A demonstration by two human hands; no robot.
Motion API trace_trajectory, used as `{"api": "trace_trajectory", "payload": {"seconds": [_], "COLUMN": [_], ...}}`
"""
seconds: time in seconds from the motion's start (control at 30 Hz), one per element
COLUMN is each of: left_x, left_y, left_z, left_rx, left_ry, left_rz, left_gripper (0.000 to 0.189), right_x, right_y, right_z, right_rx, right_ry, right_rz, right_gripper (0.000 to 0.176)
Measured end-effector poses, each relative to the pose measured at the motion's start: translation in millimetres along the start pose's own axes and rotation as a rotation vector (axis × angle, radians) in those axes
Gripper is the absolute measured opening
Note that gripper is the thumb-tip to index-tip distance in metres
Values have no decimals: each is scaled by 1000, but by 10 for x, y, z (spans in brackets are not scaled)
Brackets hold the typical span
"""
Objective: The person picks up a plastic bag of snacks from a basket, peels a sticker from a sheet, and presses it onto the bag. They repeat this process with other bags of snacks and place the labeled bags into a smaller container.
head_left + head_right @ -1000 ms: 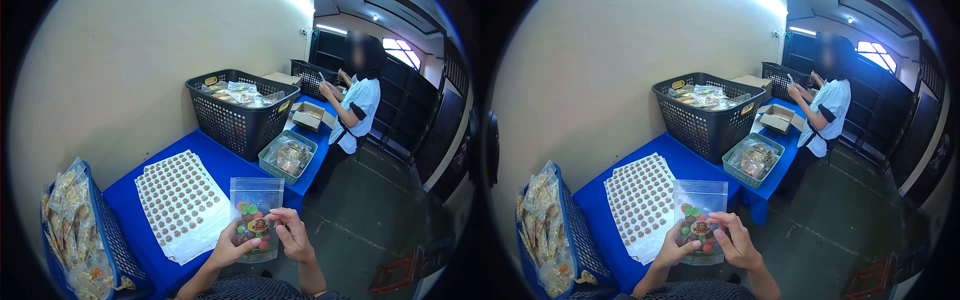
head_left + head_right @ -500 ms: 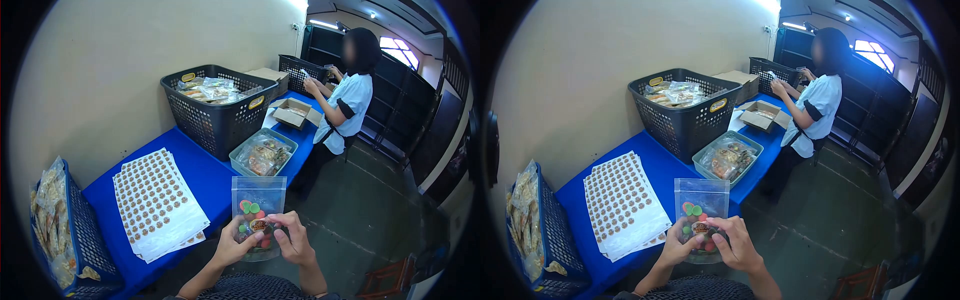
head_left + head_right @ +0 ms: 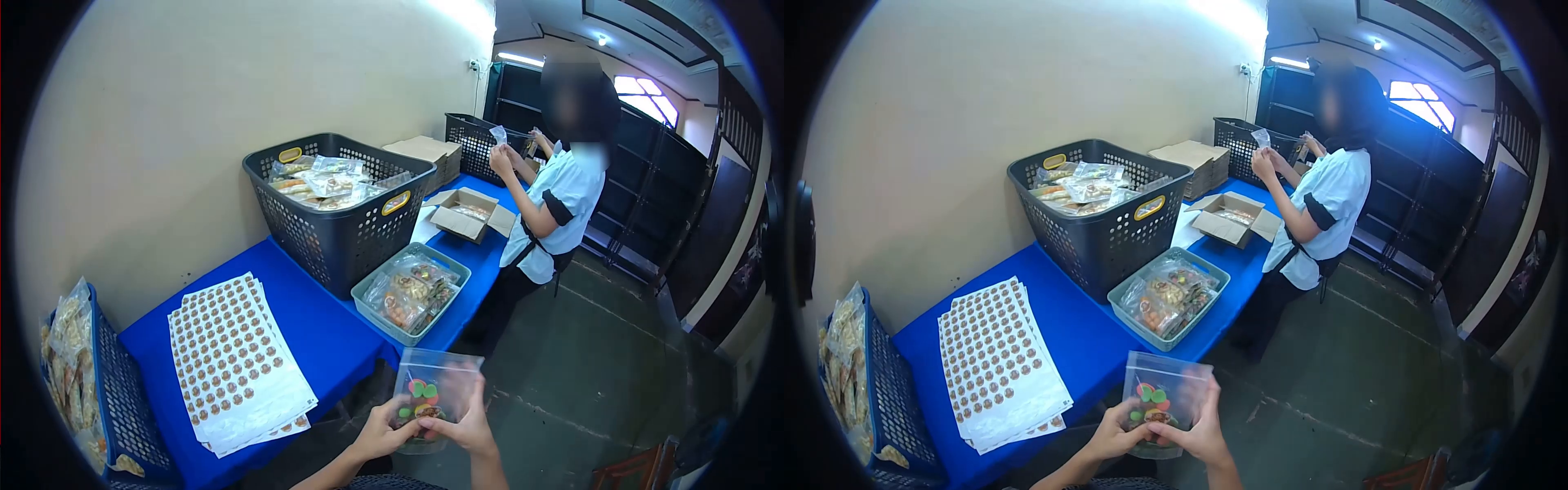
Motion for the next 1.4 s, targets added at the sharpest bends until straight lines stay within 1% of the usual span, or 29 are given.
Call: {"api": "trace_trajectory", "payload": {"seconds": [0.03, 0.07, 0.13, 0.17, 0.3, 0.37, 0.4, 0.47, 0.5, 0.6, 0.63, 0.67, 0.73, 0.77, 0.8, 0.83, 0.9, 0.93, 1.0, 1.07, 1.1, 1.13, 1.17, 1.2, 1.23, 1.3, 1.33, 1.37, 1.4], "left_x": [24, 46, 69, 32, -124, -254, -298, -372, -422, -493, -546, -599, -792, -872, -909, -988, -1112, -1143, -1214, -1299, -1345, -1380, -1423, -1441, -1474, -1525, -1569, -1585, -1585], "left_y": [-12, 15, 96, 93, -104, 43, 71, 60, 70, -109, -78, -128, -84, -44, -23, -39, -26, -10, 12, -2, 85, 172, 114, 132, 142, 184, 98, 5, 45], "left_z": [-55, -107, -224, -284, -559, -679, -729, -842, -888, -990, -1037, -1088, -1131, -1127, -1124, -1114, -1077, -1062, -1036, -1018, -995, -962, -942, -925, -899, -863, -839, -804, -791], "left_rx": [15, 18, 50, 37, 8, 133, 140, 69, 74, -40, 24, 26, 155, 101, 102, 79, 55, 36, -3, -26, 31, 86, 132, 128, 107, 89, 20, -49, -52], "left_ry": [-27, -33, -35, -44, -54, 63, 68, 51, 56, 13, 21, 25, 134, 176, 191, 243, 318, 325, 342, 378, 414, 451, 468, 501, 555, 648, 701, 752, 789], "left_rz": [-53, -52, 4, -46, -28, 13, 9, -64, -69, -28, -79, -78, -127, -68, -70, -39, -14, -33, -70, -88, -181, -277, -297, -306, -291, -284, -170, -48, -45], "left_gripper": [35, 35, 35, 35, 35, 34, 34, 34, 34, 37, 38, 38, 34, 30, 30, 29, 27, 26, 24, 23, 25, 27, 31, 31, 32, 32, 27, 23, 23], "right_x": [44, -26, 69, 53, -14, -132, -118, -190, -249, -243, -240, -207, -158, -126, -105, -130, -60, -31, 14, 205, 215, 246, 291, 346, 373, 513, 594, 624, 657], "right_y": [191, 235, 531, 522, 653, 667, 684, 705, 764, 890, 909, 923, 974, 958, 948, 1012, 1036, 1068, 1125, 1343, 1054, 1048, 1164, 1307, 1344, 1346, 1335, 1372, 1394], "right_z": [-6, -29, -25, -95, -376, -548, -626, -767, -822, -1004, -1060, -1113, -1203, -1261, -1316, -1345, -1393, -1407, -1520, -1527, -1725, -1772, -1799, -1768, -1833, -1938, -1974, -1997, -2017], "right_rx": [186, 183, 384, 384, 439, 421, 416, 368, 378, 413, 414, 422, 435, 368, 300, 211, 266, 318, 335, 489, 102, 104, 314, 526, 454, 435, 419, 358, 369], "right_ry": [-83, -78, -252, -206, -132, -1, -9, 63, 100, 51, 49, 19, -22, -31, -42, -95, -113, -114, -164, -449, -394, -423, -450, -476, -515, -625, -697, -773, -808], "right_rz": [-249, -246, -413, -406, -315, -134, -133, -93, -73, -76, -76, -92, -103, -128, -156, 11, -17, -38, -27, 61, 154, 142, 20, -98, -46, -104, -156, -104, -112], "right_gripper": [70, 70, 53, 36, 28, 21, 21, 23, 27, 29, 29, 28, 26, 24, 22, 19, 18, 17, 15, 34, 14, 14, 13, 13, 14, 14, 15, 21, 21]}}
Point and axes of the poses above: each hand's wrist, its own z-axis away from the middle knuckle, its own x-axis out of the palm, y = z × x, the point moved 10 cm from there along -z, towards the middle knuckle, and after that the axes turned 8 degrees about -y, right-handed, at the moved point
